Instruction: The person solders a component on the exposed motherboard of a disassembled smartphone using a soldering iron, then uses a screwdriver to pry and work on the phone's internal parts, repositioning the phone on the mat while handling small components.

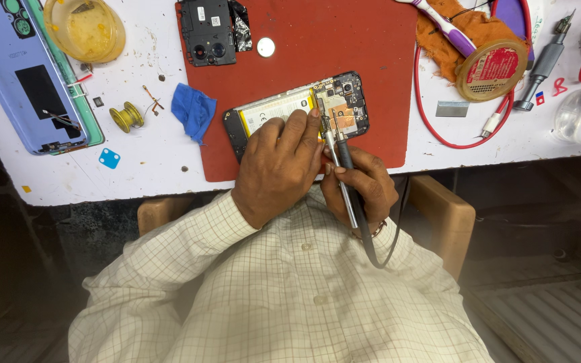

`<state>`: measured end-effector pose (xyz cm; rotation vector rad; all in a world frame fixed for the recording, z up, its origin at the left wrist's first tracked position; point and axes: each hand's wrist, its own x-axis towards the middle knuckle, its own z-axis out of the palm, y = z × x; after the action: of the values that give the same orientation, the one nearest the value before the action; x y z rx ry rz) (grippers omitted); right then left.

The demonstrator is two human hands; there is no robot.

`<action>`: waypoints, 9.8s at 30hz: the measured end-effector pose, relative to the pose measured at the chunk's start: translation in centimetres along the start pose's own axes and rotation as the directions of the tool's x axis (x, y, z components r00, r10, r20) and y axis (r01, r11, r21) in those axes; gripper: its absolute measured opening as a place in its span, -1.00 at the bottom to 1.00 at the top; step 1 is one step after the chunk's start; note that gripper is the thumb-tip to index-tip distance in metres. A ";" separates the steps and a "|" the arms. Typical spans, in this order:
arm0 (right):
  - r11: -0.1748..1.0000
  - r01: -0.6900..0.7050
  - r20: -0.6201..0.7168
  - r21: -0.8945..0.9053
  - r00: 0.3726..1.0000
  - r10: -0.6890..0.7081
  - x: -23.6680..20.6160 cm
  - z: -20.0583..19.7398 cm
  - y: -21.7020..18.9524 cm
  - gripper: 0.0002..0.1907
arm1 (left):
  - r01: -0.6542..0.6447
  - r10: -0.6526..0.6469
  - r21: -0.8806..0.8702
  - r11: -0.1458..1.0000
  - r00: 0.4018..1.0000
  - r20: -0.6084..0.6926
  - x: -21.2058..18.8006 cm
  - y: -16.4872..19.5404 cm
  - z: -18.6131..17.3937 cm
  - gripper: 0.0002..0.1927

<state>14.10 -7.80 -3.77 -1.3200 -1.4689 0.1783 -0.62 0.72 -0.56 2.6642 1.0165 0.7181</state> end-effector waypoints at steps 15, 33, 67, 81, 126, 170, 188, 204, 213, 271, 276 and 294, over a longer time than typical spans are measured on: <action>0.999 0.031 0.000 -0.035 1.000 -0.031 0.4 0.1 -0.2 -0.64 | 0.028 -0.027 -0.039 0.999 1.000 0.011 0.0 0.1 -0.3 -0.54; 0.988 -0.073 0.003 0.139 0.997 0.074 0.0 -0.3 -0.5 -0.68 | 0.011 -0.011 -0.037 0.999 1.000 0.014 -0.1 0.2 -0.2 -0.55; 1.000 0.000 -0.021 0.022 1.000 0.000 0.0 -0.1 0.0 -0.64 | 0.028 -0.026 -0.044 0.999 0.999 0.024 0.1 0.4 -0.2 -0.51; 0.999 0.031 -0.020 0.042 0.999 -0.030 -0.1 -0.1 0.2 -0.62 | 0.030 -0.030 -0.044 0.999 1.000 0.006 0.0 0.6 -0.1 -0.53; 0.997 0.015 -0.009 0.073 1.000 -0.015 -0.1 -0.2 0.2 -0.62 | 0.024 -0.024 0.012 1.000 1.000 -0.002 0.1 0.8 -0.3 -0.53; 0.999 0.019 -0.053 0.027 0.998 -0.017 0.1 0.2 0.0 -0.65 | 0.019 -0.019 -0.013 1.000 1.000 -0.001 0.2 0.7 -0.2 -0.55; 1.000 -0.006 -0.032 0.013 0.999 0.006 0.1 0.0 -0.2 -0.68 | 0.098 -0.099 -0.130 0.987 0.995 -0.003 -0.3 0.5 -0.4 -0.56; 0.996 0.020 -0.024 0.092 1.000 -0.018 0.2 -0.2 -0.2 -0.65 | 0.049 -0.050 -0.067 0.997 0.999 -0.009 -0.4 0.4 0.1 -0.55; 0.995 0.021 -0.013 0.096 1.000 -0.020 -0.2 0.0 0.3 -0.64 | 0.056 -0.057 -0.074 0.996 0.998 -0.006 -0.5 0.2 0.3 -0.56; 0.130 -0.236 0.127 0.963 0.823 0.553 3.6 -6.9 2.6 -0.77 | 0.040 -0.048 -0.100 0.994 0.996 -0.078 -1.2 0.5 -0.2 -0.55; 0.267 -0.355 0.071 0.896 0.709 0.701 1.2 -3.9 1.3 -0.81 | 0.061 -0.069 -0.160 0.985 0.997 -0.042 -1.1 0.7 -0.4 -0.53; 0.056 -0.804 0.656 0.592 0.520 0.547 6.9 -6.9 -0.5 -0.46 | 0.043 -0.052 -0.086 0.995 0.993 -0.103 -1.5 0.8 -0.1 -0.53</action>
<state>20.64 -6.21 3.37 -0.9653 -0.5037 1.6385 -1.12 -0.88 -0.75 2.5455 1.0471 0.8792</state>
